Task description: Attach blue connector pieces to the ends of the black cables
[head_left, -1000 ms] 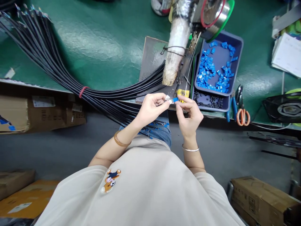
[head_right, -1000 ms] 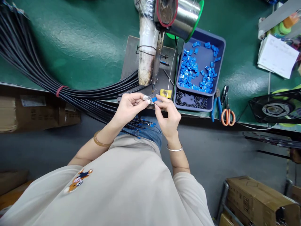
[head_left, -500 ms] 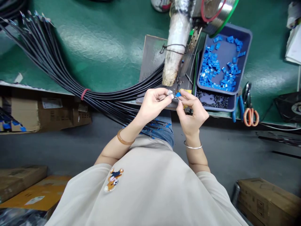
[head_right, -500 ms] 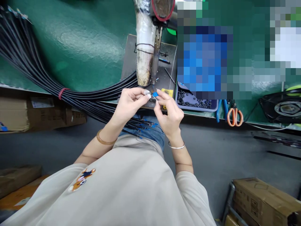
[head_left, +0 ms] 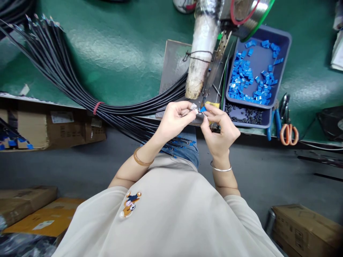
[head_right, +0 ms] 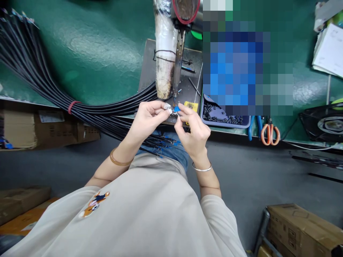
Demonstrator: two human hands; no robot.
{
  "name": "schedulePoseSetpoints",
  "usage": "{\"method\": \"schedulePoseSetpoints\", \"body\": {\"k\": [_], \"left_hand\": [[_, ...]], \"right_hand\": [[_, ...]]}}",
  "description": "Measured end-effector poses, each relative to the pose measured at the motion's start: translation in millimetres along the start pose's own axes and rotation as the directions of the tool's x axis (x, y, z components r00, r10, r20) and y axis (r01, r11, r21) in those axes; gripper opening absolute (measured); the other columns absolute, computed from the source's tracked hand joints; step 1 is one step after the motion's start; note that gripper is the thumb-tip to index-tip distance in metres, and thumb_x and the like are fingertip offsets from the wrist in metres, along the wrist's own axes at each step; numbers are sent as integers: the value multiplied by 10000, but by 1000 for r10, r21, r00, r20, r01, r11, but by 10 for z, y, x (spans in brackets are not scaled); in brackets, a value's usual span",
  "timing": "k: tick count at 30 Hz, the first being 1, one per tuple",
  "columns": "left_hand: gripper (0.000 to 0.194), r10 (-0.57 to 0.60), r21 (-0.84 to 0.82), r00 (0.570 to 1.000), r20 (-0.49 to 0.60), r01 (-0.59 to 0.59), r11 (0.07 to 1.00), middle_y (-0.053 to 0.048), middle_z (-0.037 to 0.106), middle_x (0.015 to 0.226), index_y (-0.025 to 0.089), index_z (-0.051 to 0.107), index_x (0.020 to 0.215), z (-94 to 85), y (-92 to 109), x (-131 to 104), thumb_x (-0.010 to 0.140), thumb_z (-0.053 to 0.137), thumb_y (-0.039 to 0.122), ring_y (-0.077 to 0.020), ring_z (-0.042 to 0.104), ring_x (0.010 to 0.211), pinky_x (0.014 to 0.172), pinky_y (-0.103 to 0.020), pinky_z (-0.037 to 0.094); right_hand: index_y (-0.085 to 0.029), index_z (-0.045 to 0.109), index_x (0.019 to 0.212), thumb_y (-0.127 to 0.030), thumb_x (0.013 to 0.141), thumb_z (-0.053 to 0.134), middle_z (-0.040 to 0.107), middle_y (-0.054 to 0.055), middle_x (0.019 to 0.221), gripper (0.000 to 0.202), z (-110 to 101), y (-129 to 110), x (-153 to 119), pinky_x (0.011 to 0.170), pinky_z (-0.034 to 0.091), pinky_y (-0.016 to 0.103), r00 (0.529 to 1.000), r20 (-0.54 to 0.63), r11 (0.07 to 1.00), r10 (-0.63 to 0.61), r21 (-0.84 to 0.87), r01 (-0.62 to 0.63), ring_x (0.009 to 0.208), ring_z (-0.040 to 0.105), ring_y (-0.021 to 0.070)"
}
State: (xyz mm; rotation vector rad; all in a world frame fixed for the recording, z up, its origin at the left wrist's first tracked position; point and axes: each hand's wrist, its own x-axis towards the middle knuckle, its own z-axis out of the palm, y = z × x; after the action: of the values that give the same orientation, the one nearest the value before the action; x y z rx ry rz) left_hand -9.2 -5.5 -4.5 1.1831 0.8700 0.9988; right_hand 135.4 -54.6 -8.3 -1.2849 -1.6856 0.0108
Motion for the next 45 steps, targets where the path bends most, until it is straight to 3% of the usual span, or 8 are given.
{"method": "schedulePoseSetpoints", "body": {"k": [17,27,38,45], "left_hand": [[122,52,18,998,24,-52,998,55,353,556,135,604,726,8,10,7,837,603,185,-36,257,496,473,-200,211],[182,-21,49,999,45,19,999,50,346,561,145,562,689,-7,-17,-22,844,608,229,-45,273,513,490,-205,224],[104,2,1,1000,13,-2,1000,52,380,550,141,625,725,11,37,5,814,644,193,-39,284,493,478,-197,232],[148,-60,-18,998,37,60,998,38,446,566,146,604,684,1,7,2,795,681,207,-47,396,510,521,-188,347]], "right_hand": [[-211,604,823,-97,827,645,754,42,1088,122,-12,-55,53,790,634,294,1000,-4,1000,8,-24,-9,892,756,172],[-210,572,808,-118,839,622,762,47,1068,110,-25,-38,5,775,617,264,1000,11,998,8,-62,-7,853,759,162],[-222,609,816,-156,859,631,757,33,1085,82,-25,-60,70,805,629,291,999,33,996,27,-85,-24,905,753,163],[-211,578,804,-121,835,626,757,54,1079,106,-30,-46,23,789,631,277,999,30,999,20,-47,-19,885,758,165]]}}
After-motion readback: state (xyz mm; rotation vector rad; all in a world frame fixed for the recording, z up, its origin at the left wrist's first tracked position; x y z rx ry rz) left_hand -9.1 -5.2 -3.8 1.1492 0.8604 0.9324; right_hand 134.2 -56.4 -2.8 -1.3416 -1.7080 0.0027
